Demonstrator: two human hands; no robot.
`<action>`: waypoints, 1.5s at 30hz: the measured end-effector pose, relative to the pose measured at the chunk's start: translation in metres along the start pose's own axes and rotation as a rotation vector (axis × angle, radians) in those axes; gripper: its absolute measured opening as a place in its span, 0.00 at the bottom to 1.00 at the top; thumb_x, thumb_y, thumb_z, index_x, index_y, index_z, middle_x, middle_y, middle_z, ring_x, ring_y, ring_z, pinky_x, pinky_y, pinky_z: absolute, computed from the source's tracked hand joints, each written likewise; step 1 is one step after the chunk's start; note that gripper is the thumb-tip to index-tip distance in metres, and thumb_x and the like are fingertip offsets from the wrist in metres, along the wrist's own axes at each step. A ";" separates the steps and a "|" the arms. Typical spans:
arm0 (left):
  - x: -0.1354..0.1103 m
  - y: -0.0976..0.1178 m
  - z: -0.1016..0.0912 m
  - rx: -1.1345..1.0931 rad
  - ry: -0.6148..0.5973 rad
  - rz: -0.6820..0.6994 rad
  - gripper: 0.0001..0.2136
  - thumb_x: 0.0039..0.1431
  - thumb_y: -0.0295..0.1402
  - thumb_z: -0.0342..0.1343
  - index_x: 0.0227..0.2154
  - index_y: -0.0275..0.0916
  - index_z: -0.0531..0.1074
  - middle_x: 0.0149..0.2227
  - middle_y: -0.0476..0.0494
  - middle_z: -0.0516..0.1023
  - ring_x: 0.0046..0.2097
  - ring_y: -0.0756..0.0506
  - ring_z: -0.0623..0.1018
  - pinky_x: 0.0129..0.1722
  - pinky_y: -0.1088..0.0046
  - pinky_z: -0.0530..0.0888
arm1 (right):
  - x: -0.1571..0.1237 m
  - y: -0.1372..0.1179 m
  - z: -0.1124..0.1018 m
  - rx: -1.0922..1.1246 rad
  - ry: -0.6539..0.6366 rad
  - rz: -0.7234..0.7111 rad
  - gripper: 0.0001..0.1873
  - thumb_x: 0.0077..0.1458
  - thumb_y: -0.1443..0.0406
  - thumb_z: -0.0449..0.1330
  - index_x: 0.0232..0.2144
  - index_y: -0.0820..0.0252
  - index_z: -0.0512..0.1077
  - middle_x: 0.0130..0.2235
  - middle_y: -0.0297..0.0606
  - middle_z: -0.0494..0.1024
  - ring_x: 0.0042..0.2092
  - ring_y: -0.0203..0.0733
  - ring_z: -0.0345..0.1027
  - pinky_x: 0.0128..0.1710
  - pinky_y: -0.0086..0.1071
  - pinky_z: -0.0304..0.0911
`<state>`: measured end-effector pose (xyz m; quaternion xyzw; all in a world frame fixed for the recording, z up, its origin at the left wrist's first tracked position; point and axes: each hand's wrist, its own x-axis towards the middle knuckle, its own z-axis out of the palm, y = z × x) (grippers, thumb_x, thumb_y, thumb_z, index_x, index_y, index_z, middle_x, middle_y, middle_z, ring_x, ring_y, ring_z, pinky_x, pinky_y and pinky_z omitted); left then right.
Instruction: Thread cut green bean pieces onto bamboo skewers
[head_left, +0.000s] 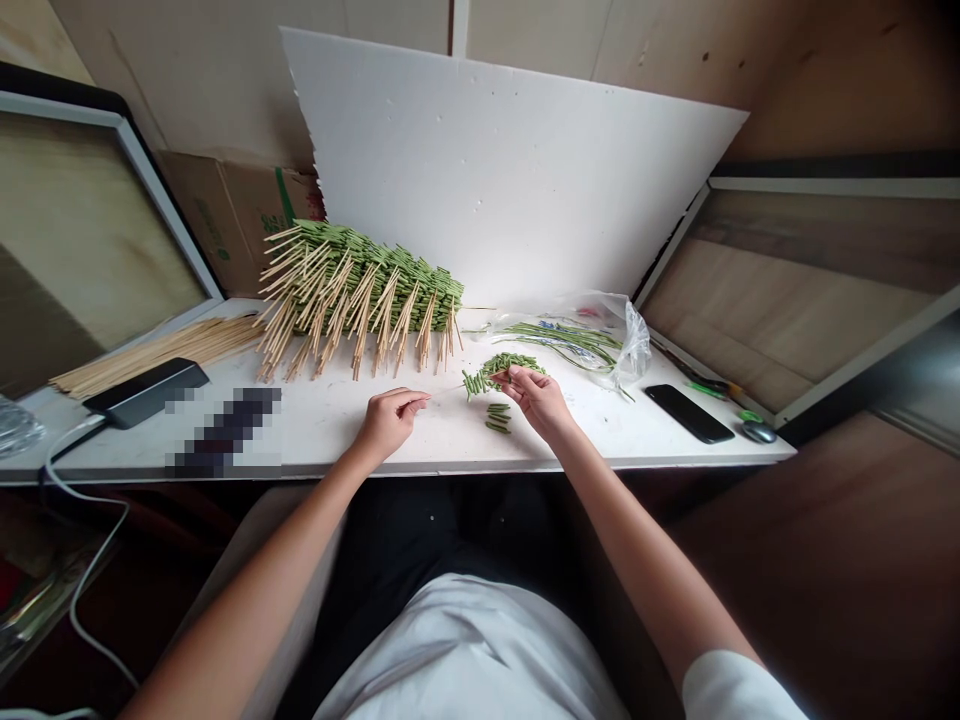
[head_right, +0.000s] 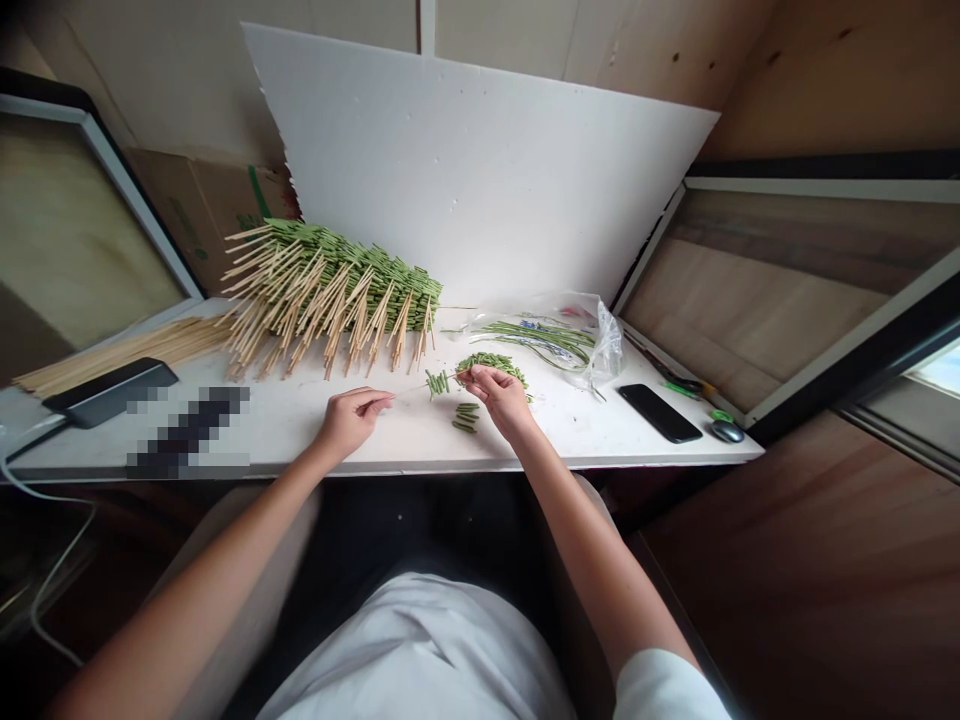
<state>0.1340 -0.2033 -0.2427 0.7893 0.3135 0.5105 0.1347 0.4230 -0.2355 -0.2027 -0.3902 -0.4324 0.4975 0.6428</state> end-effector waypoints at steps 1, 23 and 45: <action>0.000 0.000 0.000 0.003 0.001 0.005 0.09 0.67 0.27 0.57 0.39 0.38 0.84 0.35 0.41 0.86 0.35 0.44 0.83 0.36 0.70 0.79 | 0.000 0.001 0.000 -0.013 0.009 -0.012 0.18 0.46 0.51 0.77 0.33 0.56 0.83 0.39 0.39 0.86 0.51 0.51 0.80 0.55 0.41 0.74; 0.000 0.000 0.000 -0.022 0.033 -0.008 0.09 0.67 0.28 0.57 0.40 0.37 0.84 0.34 0.41 0.86 0.33 0.45 0.83 0.33 0.72 0.77 | -0.001 0.007 0.003 0.024 0.066 -0.054 0.18 0.50 0.50 0.74 0.38 0.54 0.82 0.41 0.39 0.86 0.51 0.51 0.80 0.50 0.39 0.76; -0.001 -0.003 0.002 -0.004 0.013 0.036 0.10 0.66 0.24 0.56 0.40 0.37 0.84 0.34 0.42 0.85 0.34 0.45 0.83 0.35 0.71 0.78 | -0.003 0.014 0.006 -0.030 0.087 -0.107 0.13 0.54 0.53 0.72 0.35 0.55 0.84 0.39 0.40 0.87 0.47 0.50 0.81 0.53 0.43 0.74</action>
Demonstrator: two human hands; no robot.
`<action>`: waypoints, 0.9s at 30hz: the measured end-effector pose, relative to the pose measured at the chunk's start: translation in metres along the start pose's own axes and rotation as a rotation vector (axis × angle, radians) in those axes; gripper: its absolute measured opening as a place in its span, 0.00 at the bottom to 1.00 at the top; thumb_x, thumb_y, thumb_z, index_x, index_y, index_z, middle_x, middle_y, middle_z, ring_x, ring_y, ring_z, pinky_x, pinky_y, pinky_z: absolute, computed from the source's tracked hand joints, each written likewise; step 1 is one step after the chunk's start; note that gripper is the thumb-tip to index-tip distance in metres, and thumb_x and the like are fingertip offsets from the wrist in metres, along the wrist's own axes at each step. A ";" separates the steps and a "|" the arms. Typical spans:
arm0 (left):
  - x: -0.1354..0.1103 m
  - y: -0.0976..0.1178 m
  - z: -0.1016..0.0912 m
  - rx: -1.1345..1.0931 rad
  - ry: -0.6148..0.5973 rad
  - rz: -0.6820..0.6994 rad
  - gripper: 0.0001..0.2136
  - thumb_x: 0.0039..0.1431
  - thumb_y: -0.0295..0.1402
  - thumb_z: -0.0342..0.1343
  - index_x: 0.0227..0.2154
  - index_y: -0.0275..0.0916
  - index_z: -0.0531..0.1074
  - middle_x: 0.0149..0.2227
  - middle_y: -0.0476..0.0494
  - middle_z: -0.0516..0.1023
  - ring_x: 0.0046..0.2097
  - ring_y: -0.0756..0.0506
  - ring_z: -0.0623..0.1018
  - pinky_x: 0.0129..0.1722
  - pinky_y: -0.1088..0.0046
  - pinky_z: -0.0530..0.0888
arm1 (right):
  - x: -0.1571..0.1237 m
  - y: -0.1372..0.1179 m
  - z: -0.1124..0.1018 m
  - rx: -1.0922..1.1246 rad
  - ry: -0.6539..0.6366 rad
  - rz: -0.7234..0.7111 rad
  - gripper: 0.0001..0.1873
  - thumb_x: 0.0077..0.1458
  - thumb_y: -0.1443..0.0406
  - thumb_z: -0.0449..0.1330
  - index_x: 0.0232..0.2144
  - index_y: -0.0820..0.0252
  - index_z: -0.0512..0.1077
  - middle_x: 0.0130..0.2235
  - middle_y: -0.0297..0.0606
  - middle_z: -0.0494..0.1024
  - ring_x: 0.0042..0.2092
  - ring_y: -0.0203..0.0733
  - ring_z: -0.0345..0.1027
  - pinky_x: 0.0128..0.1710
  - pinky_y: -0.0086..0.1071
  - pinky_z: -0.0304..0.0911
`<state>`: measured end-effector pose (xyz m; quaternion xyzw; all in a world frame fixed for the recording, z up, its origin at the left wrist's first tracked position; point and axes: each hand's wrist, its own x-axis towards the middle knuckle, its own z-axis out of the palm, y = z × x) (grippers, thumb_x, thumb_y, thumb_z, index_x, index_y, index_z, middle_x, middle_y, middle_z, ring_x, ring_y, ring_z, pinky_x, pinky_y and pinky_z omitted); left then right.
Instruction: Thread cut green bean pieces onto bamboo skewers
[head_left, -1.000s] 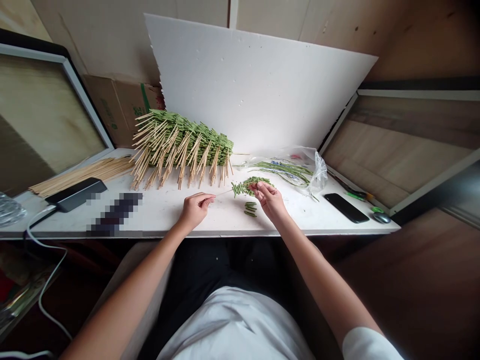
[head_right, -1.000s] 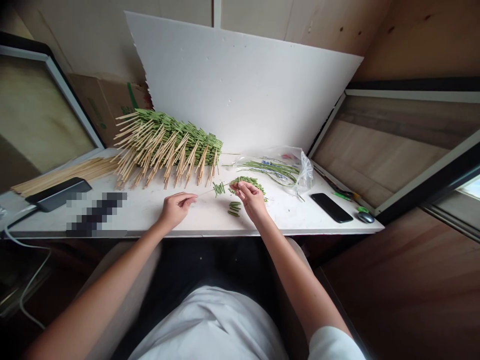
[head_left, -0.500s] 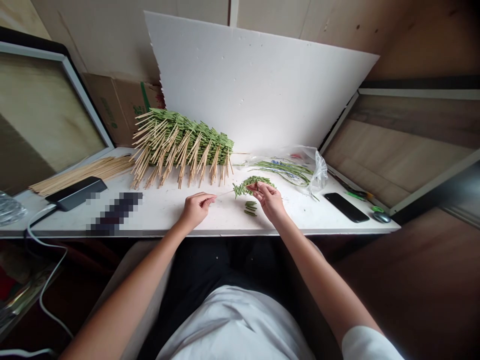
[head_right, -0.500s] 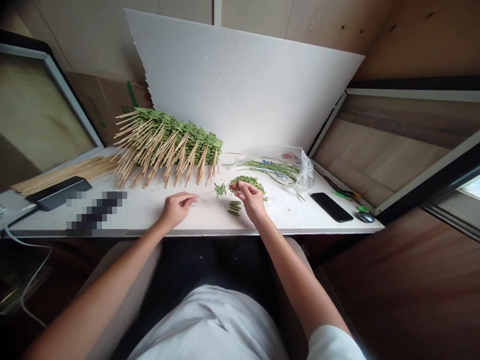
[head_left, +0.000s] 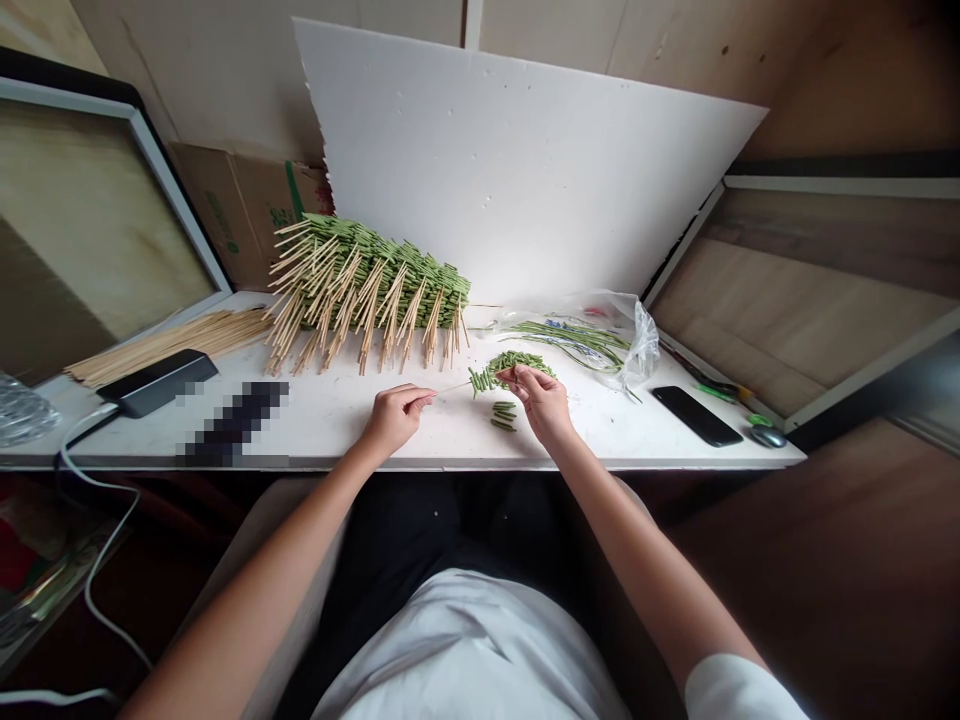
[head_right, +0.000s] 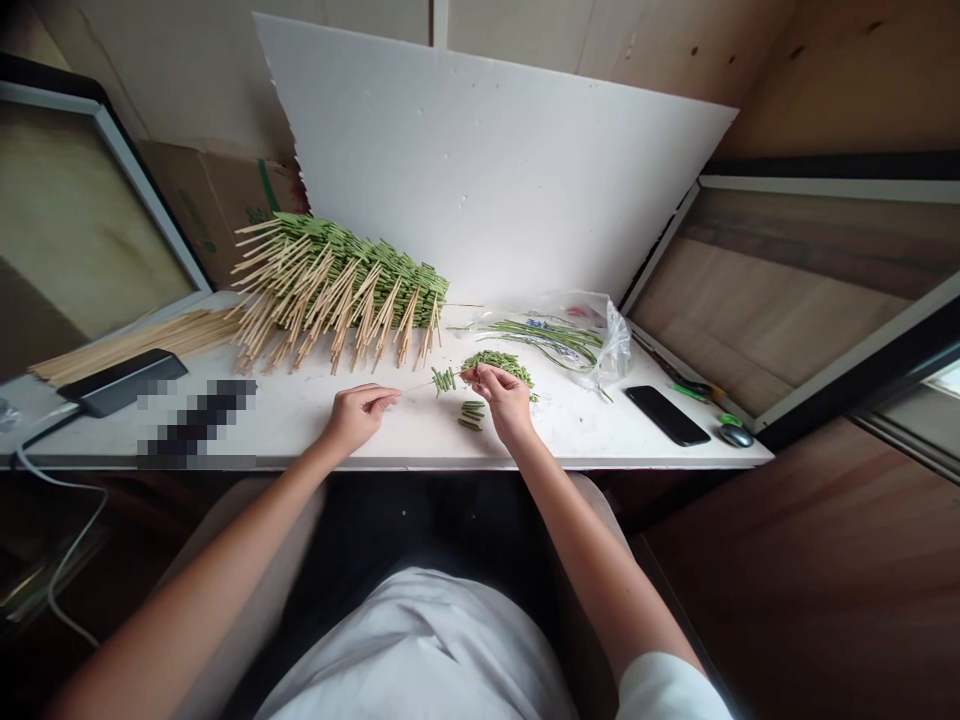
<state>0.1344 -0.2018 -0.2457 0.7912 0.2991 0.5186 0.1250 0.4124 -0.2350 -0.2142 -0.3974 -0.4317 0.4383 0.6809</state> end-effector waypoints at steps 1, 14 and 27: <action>0.000 0.000 0.000 -0.002 0.000 0.002 0.10 0.66 0.24 0.56 0.40 0.37 0.84 0.34 0.42 0.85 0.34 0.45 0.83 0.35 0.71 0.78 | 0.000 0.000 0.000 -0.009 0.005 -0.002 0.14 0.53 0.53 0.73 0.36 0.55 0.84 0.39 0.41 0.87 0.47 0.51 0.81 0.52 0.43 0.74; 0.002 0.006 0.001 0.008 0.000 0.054 0.10 0.65 0.22 0.57 0.41 0.37 0.84 0.35 0.42 0.86 0.36 0.45 0.84 0.38 0.70 0.80 | 0.001 0.007 -0.001 -0.031 0.142 0.019 0.18 0.49 0.50 0.74 0.38 0.55 0.83 0.40 0.42 0.86 0.49 0.51 0.81 0.44 0.39 0.76; 0.001 0.006 0.002 0.017 0.009 0.072 0.12 0.64 0.21 0.55 0.40 0.36 0.84 0.34 0.42 0.85 0.34 0.45 0.83 0.36 0.70 0.79 | -0.007 0.005 0.016 -0.004 0.147 -0.009 0.18 0.51 0.50 0.73 0.35 0.57 0.82 0.40 0.43 0.86 0.49 0.51 0.80 0.46 0.38 0.77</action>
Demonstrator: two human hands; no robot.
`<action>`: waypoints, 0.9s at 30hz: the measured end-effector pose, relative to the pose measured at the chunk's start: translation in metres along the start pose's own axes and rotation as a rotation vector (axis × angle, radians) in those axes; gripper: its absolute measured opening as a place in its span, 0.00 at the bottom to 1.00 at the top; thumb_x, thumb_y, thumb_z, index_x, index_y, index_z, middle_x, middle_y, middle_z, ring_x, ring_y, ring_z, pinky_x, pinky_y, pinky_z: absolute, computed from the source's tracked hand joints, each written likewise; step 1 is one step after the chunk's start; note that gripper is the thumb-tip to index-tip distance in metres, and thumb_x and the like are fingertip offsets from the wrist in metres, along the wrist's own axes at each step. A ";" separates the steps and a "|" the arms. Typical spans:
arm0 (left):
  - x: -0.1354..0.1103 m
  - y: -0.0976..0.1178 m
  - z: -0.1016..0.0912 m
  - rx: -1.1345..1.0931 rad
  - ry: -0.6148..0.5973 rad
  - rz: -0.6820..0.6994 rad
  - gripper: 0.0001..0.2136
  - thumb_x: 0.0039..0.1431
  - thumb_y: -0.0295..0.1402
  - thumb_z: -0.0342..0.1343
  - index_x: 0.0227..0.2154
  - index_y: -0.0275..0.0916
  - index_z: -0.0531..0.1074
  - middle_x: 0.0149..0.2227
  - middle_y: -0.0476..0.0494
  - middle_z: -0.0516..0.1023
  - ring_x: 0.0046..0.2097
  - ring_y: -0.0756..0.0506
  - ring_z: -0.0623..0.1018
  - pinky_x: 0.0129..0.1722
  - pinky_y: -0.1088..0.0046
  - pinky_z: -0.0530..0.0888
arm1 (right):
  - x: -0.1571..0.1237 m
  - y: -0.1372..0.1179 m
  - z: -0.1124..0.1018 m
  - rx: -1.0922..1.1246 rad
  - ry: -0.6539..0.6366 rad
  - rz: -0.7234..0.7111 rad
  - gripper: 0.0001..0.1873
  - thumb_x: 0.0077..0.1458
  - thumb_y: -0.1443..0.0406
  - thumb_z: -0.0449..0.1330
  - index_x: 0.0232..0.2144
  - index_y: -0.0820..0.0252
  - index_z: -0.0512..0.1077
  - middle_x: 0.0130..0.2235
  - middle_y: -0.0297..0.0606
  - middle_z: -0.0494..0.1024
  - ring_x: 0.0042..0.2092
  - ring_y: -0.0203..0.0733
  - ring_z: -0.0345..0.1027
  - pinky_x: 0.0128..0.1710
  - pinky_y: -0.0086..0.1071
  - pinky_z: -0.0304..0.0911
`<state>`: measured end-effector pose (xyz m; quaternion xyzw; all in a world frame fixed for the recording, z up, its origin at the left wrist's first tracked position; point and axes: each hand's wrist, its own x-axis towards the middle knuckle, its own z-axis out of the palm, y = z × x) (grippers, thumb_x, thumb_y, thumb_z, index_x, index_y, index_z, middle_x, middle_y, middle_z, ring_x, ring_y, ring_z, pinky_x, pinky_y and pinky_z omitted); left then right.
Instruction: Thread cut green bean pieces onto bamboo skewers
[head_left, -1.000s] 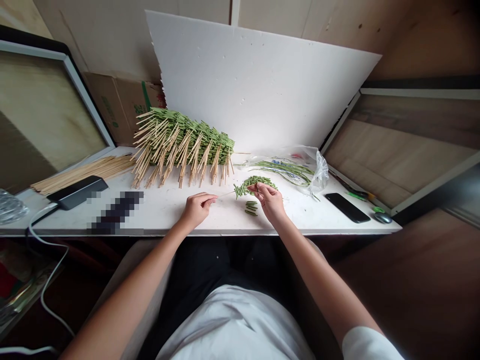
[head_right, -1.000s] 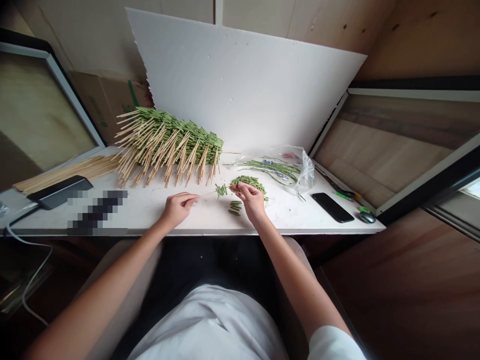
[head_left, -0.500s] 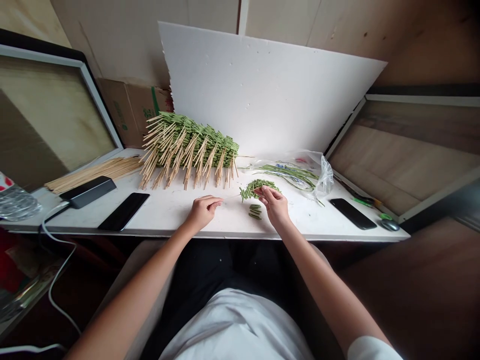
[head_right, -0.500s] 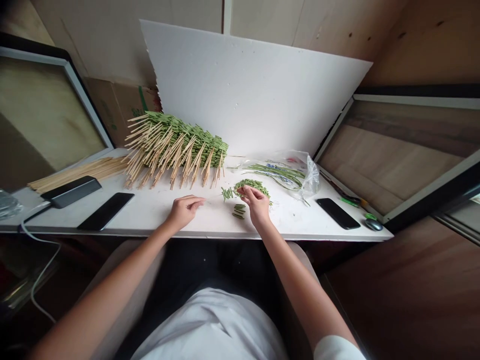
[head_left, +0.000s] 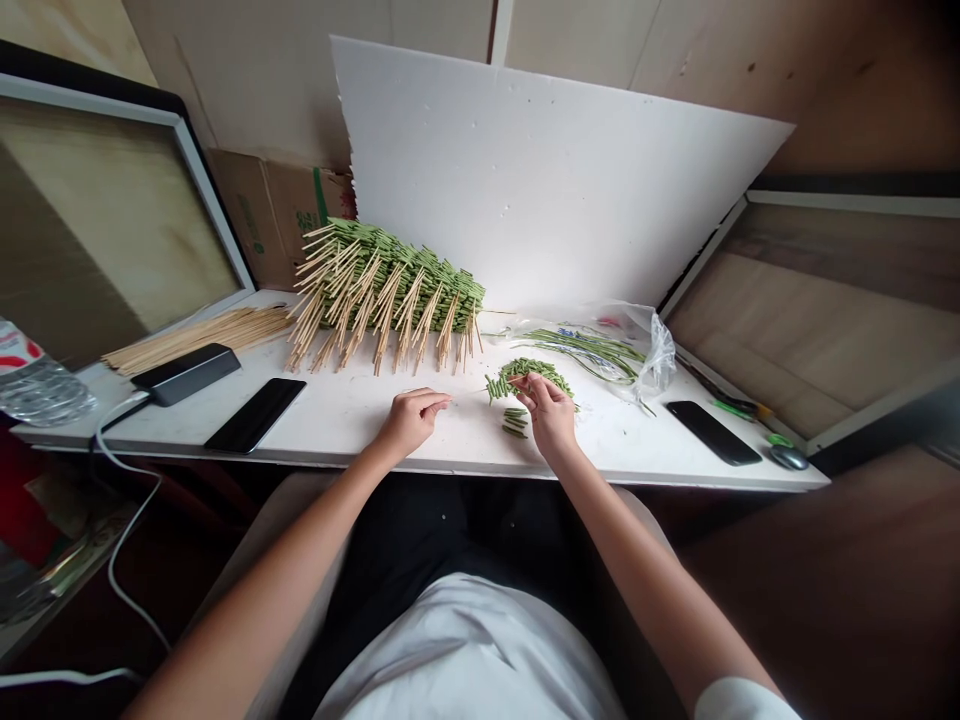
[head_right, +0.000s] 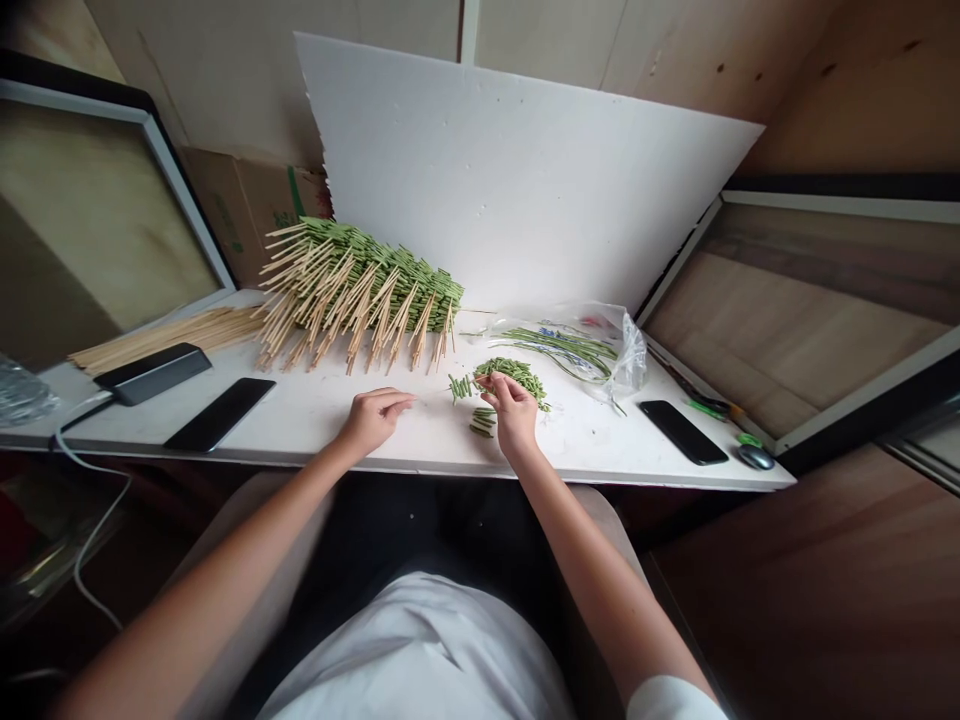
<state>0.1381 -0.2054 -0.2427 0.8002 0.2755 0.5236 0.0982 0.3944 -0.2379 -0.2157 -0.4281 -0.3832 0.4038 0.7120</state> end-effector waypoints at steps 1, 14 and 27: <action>0.000 0.000 0.000 0.000 0.000 -0.001 0.12 0.65 0.21 0.55 0.40 0.36 0.84 0.34 0.41 0.85 0.34 0.45 0.83 0.37 0.70 0.79 | -0.001 0.000 0.000 -0.008 -0.007 -0.010 0.18 0.51 0.50 0.72 0.35 0.57 0.82 0.40 0.42 0.86 0.50 0.51 0.80 0.46 0.39 0.77; 0.000 0.001 -0.001 -0.025 0.004 -0.026 0.11 0.65 0.22 0.56 0.40 0.37 0.84 0.33 0.41 0.85 0.34 0.45 0.84 0.37 0.69 0.80 | -0.009 0.008 0.007 -0.017 -0.017 -0.034 0.15 0.53 0.50 0.71 0.35 0.54 0.82 0.41 0.39 0.85 0.52 0.50 0.79 0.54 0.42 0.76; 0.000 0.000 0.001 -0.004 0.074 -0.145 0.09 0.67 0.27 0.57 0.41 0.36 0.83 0.35 0.41 0.85 0.35 0.44 0.83 0.37 0.70 0.79 | 0.014 -0.018 -0.023 -0.519 -0.411 -0.184 0.16 0.52 0.49 0.72 0.37 0.51 0.85 0.41 0.40 0.86 0.46 0.52 0.76 0.47 0.47 0.75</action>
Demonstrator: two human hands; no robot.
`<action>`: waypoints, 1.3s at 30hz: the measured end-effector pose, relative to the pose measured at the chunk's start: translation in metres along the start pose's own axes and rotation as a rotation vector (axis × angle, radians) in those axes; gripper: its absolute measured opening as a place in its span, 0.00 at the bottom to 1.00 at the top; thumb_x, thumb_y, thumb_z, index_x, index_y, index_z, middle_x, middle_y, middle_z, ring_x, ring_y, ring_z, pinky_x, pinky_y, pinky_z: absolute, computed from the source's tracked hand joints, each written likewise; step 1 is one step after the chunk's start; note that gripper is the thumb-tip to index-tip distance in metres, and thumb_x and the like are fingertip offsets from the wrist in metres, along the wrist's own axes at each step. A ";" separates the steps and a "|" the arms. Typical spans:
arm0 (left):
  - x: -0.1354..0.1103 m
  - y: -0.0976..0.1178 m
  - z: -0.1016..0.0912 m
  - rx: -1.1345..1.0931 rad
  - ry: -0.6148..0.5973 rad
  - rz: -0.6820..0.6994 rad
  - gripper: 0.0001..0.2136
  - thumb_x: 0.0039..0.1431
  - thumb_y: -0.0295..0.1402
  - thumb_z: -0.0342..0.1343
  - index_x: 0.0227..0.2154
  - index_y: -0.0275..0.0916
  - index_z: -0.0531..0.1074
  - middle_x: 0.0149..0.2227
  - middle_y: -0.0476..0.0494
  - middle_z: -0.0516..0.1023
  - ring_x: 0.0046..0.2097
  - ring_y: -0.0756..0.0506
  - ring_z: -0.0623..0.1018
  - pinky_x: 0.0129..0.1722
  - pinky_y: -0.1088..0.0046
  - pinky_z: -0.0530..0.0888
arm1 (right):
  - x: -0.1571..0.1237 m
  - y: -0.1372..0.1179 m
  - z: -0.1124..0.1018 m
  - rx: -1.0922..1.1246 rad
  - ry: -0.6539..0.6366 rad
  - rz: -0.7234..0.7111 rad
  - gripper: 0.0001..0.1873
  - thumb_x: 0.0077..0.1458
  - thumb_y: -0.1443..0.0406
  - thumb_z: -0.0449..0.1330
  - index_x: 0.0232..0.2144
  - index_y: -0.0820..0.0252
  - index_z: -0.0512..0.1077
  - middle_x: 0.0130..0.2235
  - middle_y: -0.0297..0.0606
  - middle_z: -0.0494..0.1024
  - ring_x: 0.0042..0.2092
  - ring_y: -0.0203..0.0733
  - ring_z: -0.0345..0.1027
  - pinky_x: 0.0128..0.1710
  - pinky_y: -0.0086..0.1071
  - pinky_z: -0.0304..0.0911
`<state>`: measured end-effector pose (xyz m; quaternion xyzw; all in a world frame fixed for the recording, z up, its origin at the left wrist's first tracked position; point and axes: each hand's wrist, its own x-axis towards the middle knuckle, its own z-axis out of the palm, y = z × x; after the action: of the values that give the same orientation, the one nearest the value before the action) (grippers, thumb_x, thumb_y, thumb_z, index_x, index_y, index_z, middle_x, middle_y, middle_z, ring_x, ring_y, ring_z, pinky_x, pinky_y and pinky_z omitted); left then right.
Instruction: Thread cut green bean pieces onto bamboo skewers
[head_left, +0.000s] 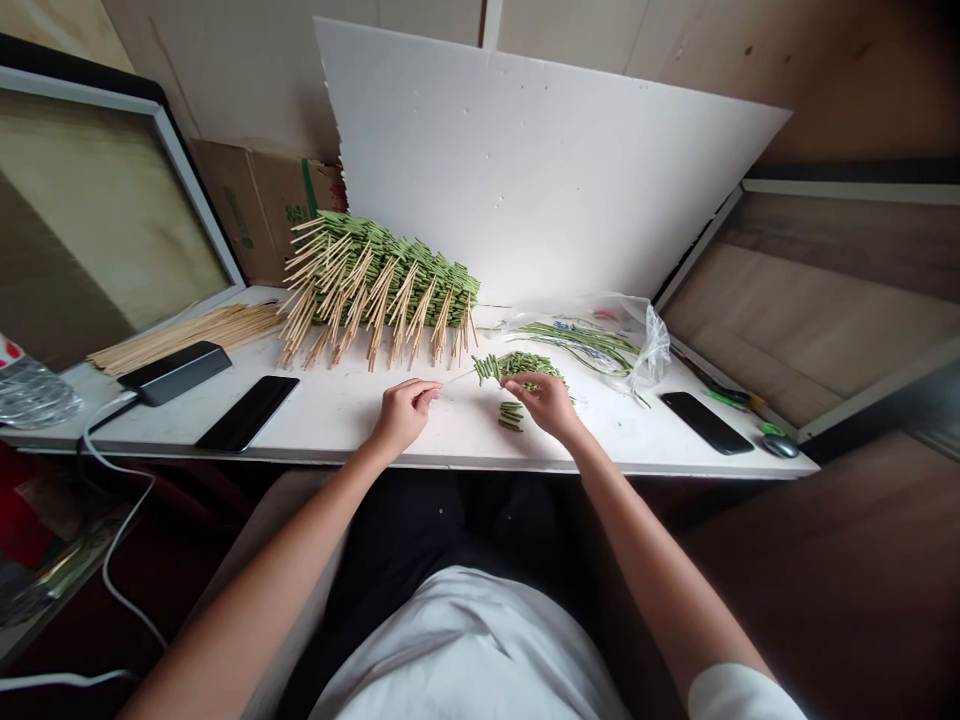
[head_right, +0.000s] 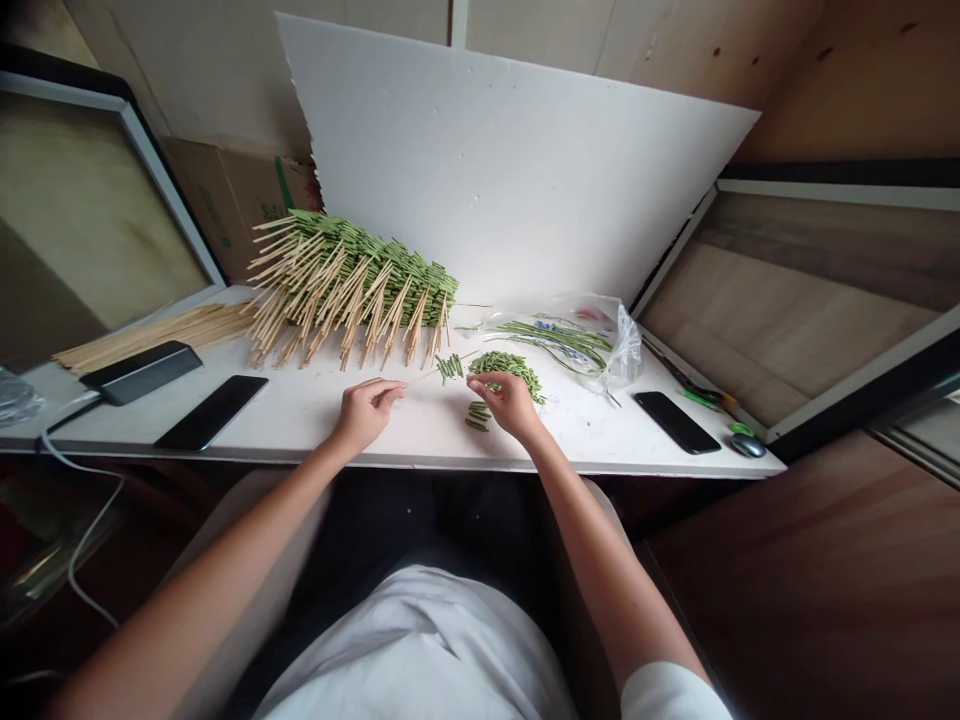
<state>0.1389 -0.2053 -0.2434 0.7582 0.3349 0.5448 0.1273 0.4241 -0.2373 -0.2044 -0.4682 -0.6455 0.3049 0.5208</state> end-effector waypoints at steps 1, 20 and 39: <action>0.000 0.000 0.000 0.011 0.003 -0.003 0.09 0.67 0.27 0.57 0.41 0.36 0.83 0.35 0.41 0.85 0.35 0.44 0.83 0.37 0.70 0.79 | 0.001 0.003 -0.008 -0.123 -0.026 -0.045 0.13 0.51 0.50 0.73 0.34 0.50 0.85 0.38 0.40 0.86 0.45 0.53 0.75 0.50 0.49 0.72; -0.002 -0.001 0.002 -0.010 -0.034 0.011 0.08 0.68 0.28 0.57 0.40 0.38 0.83 0.34 0.42 0.85 0.35 0.44 0.83 0.36 0.70 0.78 | 0.006 0.017 -0.016 -0.085 0.162 0.052 0.17 0.52 0.48 0.70 0.33 0.53 0.82 0.37 0.39 0.84 0.39 0.48 0.74 0.43 0.43 0.70; -0.001 0.004 0.001 0.006 -0.066 0.067 0.09 0.67 0.26 0.57 0.40 0.38 0.83 0.35 0.42 0.85 0.36 0.44 0.83 0.37 0.70 0.78 | 0.005 0.004 -0.005 0.600 0.138 0.304 0.20 0.45 0.50 0.77 0.35 0.53 0.82 0.44 0.37 0.86 0.53 0.47 0.78 0.46 0.33 0.74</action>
<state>0.1412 -0.2092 -0.2425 0.7868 0.3067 0.5225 0.1180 0.4296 -0.2315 -0.2043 -0.4044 -0.4133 0.5228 0.6264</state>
